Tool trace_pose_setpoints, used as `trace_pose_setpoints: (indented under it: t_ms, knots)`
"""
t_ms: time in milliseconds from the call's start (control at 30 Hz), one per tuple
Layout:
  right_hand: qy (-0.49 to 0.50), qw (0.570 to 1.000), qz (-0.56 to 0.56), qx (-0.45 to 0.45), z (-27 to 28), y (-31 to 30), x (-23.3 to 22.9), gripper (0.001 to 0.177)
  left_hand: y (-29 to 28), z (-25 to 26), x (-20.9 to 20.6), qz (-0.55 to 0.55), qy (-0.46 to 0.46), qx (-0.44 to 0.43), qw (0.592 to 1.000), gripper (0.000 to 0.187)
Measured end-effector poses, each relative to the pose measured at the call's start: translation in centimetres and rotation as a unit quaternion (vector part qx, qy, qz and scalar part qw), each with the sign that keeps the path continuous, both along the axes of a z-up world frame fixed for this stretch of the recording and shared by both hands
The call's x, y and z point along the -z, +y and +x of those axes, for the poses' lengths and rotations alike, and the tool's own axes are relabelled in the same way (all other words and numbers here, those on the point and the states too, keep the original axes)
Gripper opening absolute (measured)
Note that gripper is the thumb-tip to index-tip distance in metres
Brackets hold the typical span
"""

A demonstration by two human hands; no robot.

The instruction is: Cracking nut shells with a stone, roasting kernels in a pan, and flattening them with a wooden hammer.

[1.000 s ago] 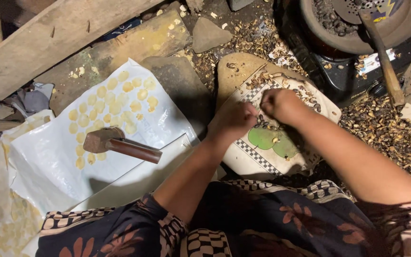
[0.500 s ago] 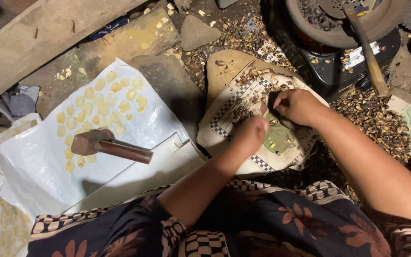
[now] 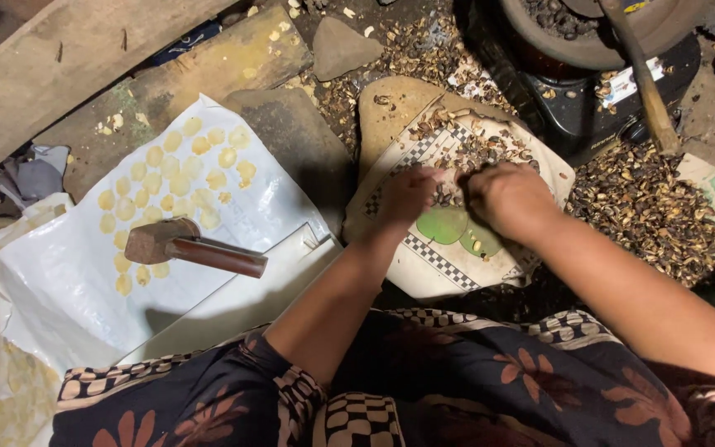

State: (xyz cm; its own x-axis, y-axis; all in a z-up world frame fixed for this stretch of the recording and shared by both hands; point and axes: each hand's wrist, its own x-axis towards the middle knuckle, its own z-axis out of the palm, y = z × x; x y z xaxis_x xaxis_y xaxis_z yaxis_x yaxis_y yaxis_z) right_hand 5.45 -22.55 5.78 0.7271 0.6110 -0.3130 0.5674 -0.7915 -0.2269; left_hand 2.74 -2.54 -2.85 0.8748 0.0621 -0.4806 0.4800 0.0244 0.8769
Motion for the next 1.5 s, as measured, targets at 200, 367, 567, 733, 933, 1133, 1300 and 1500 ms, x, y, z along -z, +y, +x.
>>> trace_pose_setpoints:
  t_ms: [200,367,567,733,933,1133,1300,1500]
  knots:
    - [0.179,0.96,0.008,0.213,2.3,0.4,-2.4,0.041,2.8,0.9,-2.6,-0.22,0.081,-0.043,0.971,0.031]
    - [0.282,0.932,-0.017,0.227,1.1,0.9,-2.0,0.029,3.6,1.0,-3.2,-0.435,0.074,-0.064,0.895,0.023]
    - [0.268,0.945,-0.16,0.099,-3.5,1.6,1.8,0.03,4.4,1.2,1.8,-0.382,0.007,-0.029,0.924,0.018]
    - [0.304,0.929,-0.152,0.149,-2.0,2.5,-1.1,0.029,2.4,0.6,-3.9,-0.295,0.13,-0.099,0.941,0.033]
    - [0.222,0.927,0.179,0.243,0.8,1.7,-3.0,0.033,0.8,1.0,-4.2,-0.294,0.187,-0.027,0.937,0.043]
    - [0.083,0.971,0.163,0.152,0.2,3.8,-0.9,0.012,5.2,2.4,1.9,-0.433,0.034,-0.066,0.898,0.029]
    - [0.045,0.986,0.157,0.028,-0.8,7.9,1.2,0.014,7.8,2.1,-3.1,-0.554,0.051,-0.138,0.82,0.017]
    - [-0.177,0.948,-0.139,-0.226,-1.7,8.9,4.9,0.049,6.7,1.7,-4.9,-0.533,0.024,-0.244,0.81,0.019]
